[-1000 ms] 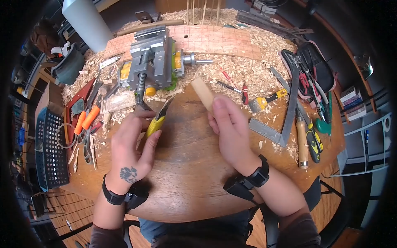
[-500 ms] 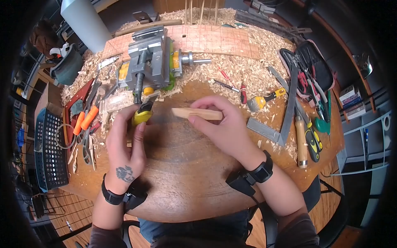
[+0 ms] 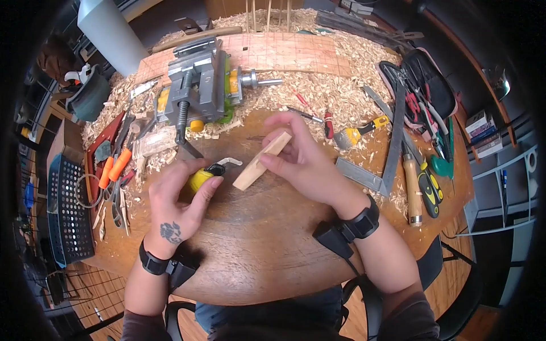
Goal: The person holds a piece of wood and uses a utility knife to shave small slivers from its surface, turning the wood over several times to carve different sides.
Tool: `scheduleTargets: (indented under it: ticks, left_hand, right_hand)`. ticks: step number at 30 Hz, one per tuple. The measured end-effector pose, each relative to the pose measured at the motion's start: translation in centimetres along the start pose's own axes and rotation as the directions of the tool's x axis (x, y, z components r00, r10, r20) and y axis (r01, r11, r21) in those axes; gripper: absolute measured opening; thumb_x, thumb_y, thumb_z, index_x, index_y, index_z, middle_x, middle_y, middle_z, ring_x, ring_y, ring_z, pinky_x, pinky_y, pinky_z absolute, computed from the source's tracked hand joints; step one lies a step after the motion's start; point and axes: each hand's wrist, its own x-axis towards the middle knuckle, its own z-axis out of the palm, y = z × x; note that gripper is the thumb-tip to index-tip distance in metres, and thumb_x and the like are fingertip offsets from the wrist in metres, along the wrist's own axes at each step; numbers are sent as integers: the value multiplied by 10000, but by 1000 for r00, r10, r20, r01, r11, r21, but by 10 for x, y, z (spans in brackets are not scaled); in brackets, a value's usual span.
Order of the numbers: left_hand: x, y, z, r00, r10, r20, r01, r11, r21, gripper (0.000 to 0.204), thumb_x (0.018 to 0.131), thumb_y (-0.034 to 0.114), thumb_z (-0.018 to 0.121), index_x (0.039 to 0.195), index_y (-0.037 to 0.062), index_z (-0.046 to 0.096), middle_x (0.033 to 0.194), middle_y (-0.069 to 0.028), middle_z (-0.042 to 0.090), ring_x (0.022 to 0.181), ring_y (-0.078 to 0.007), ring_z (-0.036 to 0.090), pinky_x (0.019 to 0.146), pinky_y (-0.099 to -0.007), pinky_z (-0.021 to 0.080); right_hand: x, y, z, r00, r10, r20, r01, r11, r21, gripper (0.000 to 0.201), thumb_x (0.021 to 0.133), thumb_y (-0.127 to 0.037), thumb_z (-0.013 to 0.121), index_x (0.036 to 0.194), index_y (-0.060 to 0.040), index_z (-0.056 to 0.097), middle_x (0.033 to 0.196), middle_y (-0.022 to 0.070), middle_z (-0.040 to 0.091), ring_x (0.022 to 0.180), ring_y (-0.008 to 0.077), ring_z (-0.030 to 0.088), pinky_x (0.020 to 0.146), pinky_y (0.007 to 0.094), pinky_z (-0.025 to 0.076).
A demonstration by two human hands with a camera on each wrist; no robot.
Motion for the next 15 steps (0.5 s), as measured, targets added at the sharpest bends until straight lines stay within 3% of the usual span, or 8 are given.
scheduleTargets:
  ticks: [2,5,7,11,15]
  left_hand:
    - [1,-7,5,991,118,-57,-118,993,7,242,867,182,837,1020,25,734,802,-127,690,703,-311,692,627,-381,540]
    - [2,-13,8,984,172,-47,-170,985,32,243,866,198,837,1004,25,737,798,-130,692,677,-306,686,605,-381,531]
    - [2,-13,8,989,151,-7,-150,988,45,240,867,206,836,991,26,738,789,-130,687,667,-303,684,595,-378,529]
    - [2,-14,9,990,115,80,-121,990,75,230,864,221,832,954,30,743,749,-125,667,626,-302,671,567,-381,522]
    - [2,-15,11,986,151,75,-158,983,97,227,843,220,844,935,36,748,719,-118,650,606,-305,661,556,-388,517]
  right_hand:
    - [0,1,4,998,-61,-24,62,998,31,428,961,-8,734,1313,-71,498,1110,31,645,976,86,641,866,226,533]
    - [3,-1,2,1000,24,18,-25,999,20,463,949,-6,747,1333,-60,494,1081,30,645,953,96,656,863,229,539]
    - [5,8,-4,997,-17,81,24,996,-84,519,944,1,747,1401,-40,503,1066,36,670,969,107,676,868,241,552]
    - [8,9,-4,988,-28,151,39,997,-72,568,955,0,733,1474,-30,504,1062,50,700,993,103,683,867,249,557]
    - [10,10,-3,985,-42,167,57,995,-82,573,970,-1,714,1504,-30,508,1079,63,722,972,95,682,864,247,554]
